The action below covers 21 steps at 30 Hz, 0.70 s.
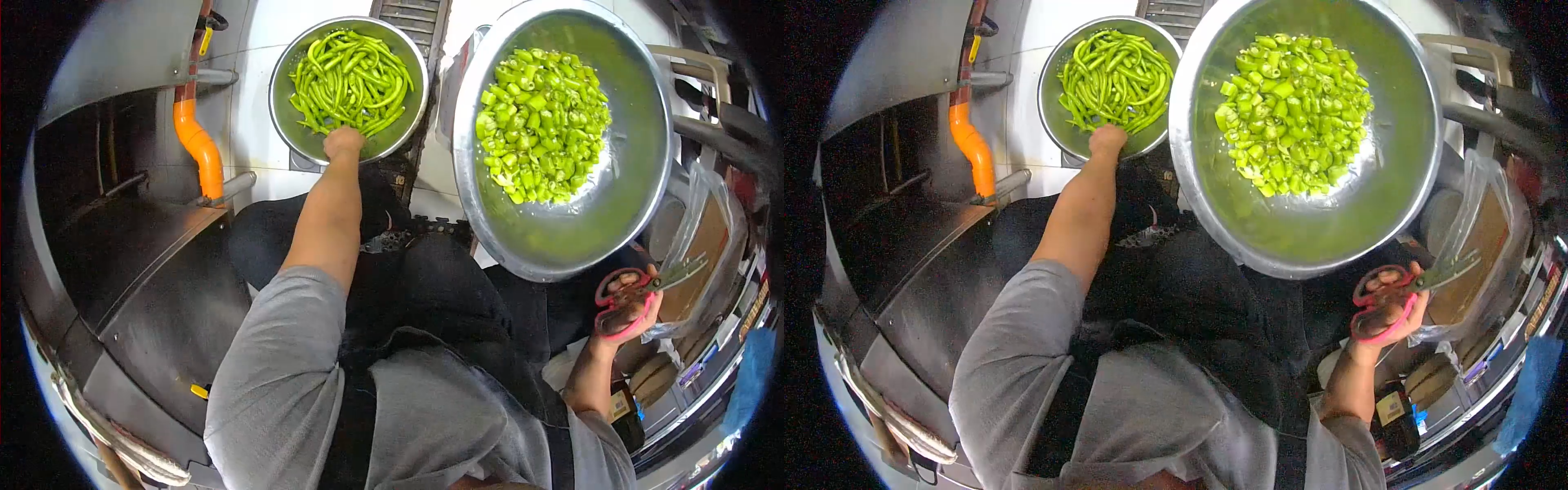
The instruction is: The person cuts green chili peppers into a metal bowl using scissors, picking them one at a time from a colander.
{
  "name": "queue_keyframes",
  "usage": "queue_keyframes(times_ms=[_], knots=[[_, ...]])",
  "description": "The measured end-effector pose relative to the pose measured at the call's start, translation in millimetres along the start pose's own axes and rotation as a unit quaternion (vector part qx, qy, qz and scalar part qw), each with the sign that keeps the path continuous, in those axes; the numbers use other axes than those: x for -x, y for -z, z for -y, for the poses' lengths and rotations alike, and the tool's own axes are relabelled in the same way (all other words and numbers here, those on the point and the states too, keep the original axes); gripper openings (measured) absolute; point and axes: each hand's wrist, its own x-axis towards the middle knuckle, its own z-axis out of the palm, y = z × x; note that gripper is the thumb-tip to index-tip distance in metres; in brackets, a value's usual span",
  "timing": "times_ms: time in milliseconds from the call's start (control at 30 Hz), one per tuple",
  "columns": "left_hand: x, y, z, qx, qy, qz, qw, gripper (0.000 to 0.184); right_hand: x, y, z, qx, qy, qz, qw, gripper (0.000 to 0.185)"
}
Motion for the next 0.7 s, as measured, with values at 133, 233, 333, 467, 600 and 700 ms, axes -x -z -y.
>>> queue_keyframes(times_ms=[133, 233, 333, 467, 600, 700], knots=[[18, 16, 17, 0.048, 0.021, -0.037, 0.998, 0.036, 2, 0, 2, -0.055, 0.017, 0.045, 0.997, 0.081], [53, 32, 19, 0.143, 0.066, -0.126, 0.979, 0.03, 3, 8, -4, -0.138, 0.02, 0.087, 0.986, 0.076], [83, 56, 15, 0.342, 0.063, -0.005, 0.938, 0.025, 8, 13, -5, -0.136, 0.056, 0.1, 0.984, 0.078], [150, 71, 19, 0.611, -0.045, -0.052, 0.788, 0.023, 19, 13, 3, -0.227, -0.007, 0.124, 0.966, 0.054], [216, 107, 38, 0.75, -0.112, -0.049, 0.651, 0.023, 25, 13, -4, 0.068, 0.122, 0.084, 0.987, 0.039], [239, 128, 58, 0.795, -0.198, -0.03, 0.573, 0.024, 29, 17, 1, 0.025, 0.127, 0.067, 0.989, 0.039]])
